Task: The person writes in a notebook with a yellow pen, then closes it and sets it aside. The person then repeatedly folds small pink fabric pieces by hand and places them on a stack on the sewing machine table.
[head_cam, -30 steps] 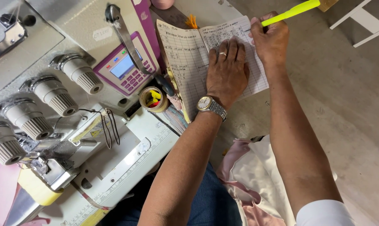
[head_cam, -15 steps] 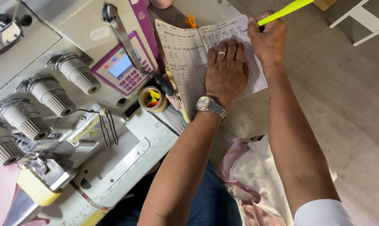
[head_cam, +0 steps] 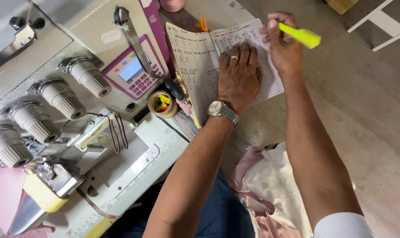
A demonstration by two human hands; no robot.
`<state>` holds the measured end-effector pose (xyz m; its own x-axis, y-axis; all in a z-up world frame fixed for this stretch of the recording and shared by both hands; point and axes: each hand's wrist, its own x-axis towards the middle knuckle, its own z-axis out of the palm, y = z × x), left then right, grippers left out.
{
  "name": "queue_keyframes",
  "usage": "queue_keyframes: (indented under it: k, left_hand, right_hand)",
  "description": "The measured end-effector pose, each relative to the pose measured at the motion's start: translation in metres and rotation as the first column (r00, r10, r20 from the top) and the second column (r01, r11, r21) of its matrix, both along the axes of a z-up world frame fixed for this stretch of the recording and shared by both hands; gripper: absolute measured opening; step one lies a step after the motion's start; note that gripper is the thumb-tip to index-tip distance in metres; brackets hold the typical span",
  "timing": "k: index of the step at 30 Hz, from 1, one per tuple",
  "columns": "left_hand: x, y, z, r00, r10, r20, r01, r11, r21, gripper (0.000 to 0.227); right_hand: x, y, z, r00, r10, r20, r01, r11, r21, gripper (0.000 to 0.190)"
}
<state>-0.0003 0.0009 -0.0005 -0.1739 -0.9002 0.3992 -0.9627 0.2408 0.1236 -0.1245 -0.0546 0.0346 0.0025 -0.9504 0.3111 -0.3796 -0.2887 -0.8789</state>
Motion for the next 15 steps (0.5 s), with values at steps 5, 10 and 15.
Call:
queue_keyframes:
  k: [5, 10, 15]
  left_hand:
    - [0.011, 0.085, 0.051, 0.932, -0.266, -0.247, 0.297, 0.95, 0.099, 0.044]
    - [0.052, 0.194, 0.072, 0.6, -0.028, -0.799, 0.63, 0.632, 0.451, 0.058]
    - [0.084, 0.205, 0.067, 0.099, 0.529, -0.843, 0.525, 0.692, 0.496, 0.082]
  right_hand:
    - [0.003, -0.004, 0.005, 0.975, 0.116, -0.19, -0.149, 0.974, -0.17, 0.029]
    - [0.005, -0.014, -0.01, 0.84, -0.035, -0.541, -0.199, 0.908, -0.368, 0.055]
    - [0.03, 0.004, 0.018, 0.675, 0.065, -0.735, -0.534, 0.73, -0.426, 0.052]
